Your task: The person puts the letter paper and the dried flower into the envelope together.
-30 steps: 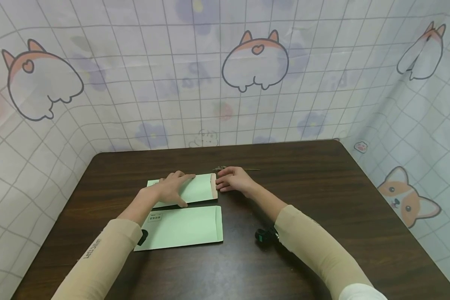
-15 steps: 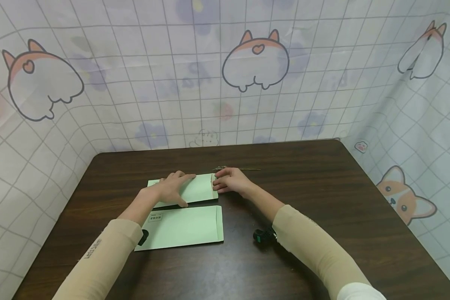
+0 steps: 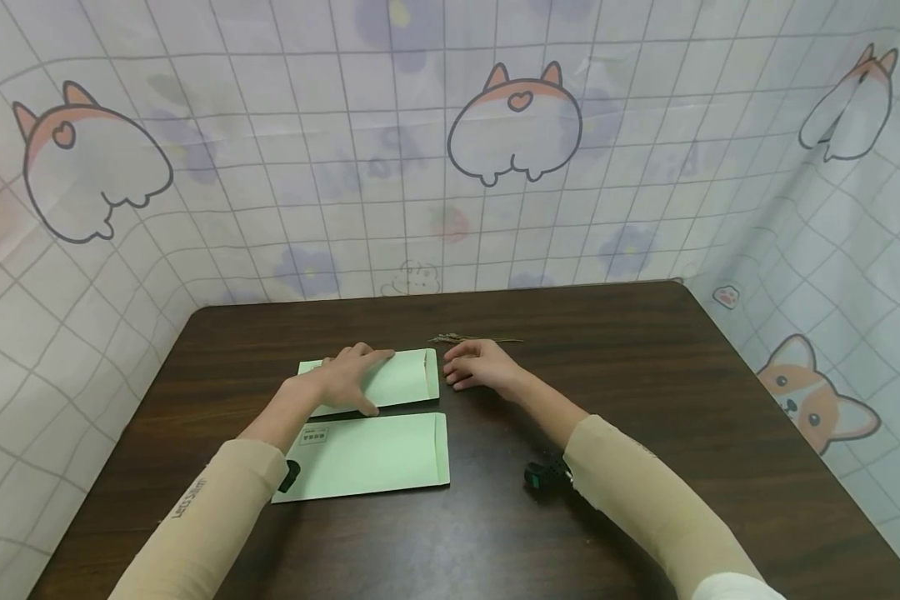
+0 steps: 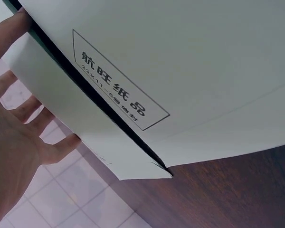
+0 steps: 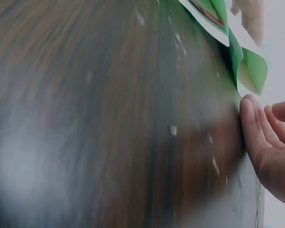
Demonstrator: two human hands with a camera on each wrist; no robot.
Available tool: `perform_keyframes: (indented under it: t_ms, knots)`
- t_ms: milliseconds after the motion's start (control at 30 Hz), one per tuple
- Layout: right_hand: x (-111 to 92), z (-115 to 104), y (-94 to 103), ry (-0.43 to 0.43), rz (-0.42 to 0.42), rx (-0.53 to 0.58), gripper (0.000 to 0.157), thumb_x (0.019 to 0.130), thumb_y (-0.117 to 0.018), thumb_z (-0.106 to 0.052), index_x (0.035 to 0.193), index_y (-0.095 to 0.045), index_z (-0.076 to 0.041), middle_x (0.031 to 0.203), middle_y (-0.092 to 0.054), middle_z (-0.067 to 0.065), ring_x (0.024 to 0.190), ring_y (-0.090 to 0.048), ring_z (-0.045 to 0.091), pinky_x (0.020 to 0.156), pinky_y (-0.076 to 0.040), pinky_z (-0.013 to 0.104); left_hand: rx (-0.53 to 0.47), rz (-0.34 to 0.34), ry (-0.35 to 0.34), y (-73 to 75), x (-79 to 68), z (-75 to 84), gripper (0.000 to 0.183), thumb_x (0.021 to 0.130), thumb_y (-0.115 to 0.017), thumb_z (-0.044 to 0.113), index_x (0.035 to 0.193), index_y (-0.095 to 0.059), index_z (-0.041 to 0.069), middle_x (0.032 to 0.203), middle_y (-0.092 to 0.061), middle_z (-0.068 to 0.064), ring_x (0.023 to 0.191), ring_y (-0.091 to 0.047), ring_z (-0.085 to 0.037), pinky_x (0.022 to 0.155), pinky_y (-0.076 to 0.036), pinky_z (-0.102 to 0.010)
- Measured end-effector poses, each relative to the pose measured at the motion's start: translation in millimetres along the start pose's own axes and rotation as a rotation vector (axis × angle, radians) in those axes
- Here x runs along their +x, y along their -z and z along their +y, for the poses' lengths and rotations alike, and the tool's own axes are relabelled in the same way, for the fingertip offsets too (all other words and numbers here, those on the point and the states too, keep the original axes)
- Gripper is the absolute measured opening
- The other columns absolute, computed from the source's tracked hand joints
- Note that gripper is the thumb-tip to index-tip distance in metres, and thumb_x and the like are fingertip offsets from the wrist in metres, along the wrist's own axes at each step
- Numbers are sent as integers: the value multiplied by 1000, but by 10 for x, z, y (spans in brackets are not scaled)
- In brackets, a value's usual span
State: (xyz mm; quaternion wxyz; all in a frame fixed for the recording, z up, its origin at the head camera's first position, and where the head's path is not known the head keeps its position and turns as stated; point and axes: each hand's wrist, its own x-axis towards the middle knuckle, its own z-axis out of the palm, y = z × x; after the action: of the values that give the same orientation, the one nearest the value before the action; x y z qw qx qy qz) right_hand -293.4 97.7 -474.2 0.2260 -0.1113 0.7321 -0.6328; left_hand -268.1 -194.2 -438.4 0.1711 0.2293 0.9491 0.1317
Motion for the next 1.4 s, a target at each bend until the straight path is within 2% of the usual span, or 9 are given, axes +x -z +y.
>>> perform_keyframes:
  t_ms: [267,533,833,1067,1400]
  knots:
    - [-115,2,272,8,52,-37,31,106,-56,-7,130,-60,12,112,-69,23,91,-71,25,80,-60,36,-2,8,-11,-6,-2,4,101,83,-87,32,164,-29,16,153,-35,-21,140,-35,-43,104,-27,-75]
    - [-217,-21,542,-30,169,-132,35,106,-59,-18,129,-63,9,113,-67,20,85,-68,22,77,-59,35,-4,4,-9,-13,0,6,101,84,-87,32,164,-28,16,153,-35,-21,140,-35,-43,105,-27,-76]
    - [-214,18,759,-47,274,-176,34,107,-58,-17,129,-64,8,121,-61,20,81,-61,18,73,-58,31,-2,3,-8,-2,3,-10,101,83,-87,33,164,-28,17,154,-34,-21,141,-34,-43,105,-26,-76]
    - [-199,24,848,-40,345,-227,31,106,-58,-14,127,-65,9,120,-61,21,74,-59,15,66,-57,27,-10,8,-9,7,-8,-5,101,83,-88,32,164,-29,16,154,-34,-21,141,-34,-44,105,-26,-77]
    - [-150,53,845,-32,400,-324,26,105,-61,-13,120,-69,5,105,-64,16,71,-59,15,60,-57,27,-20,0,-5,-1,-18,-5,101,84,-87,31,164,-28,15,156,-31,-23,144,-30,-45,106,-23,-78]
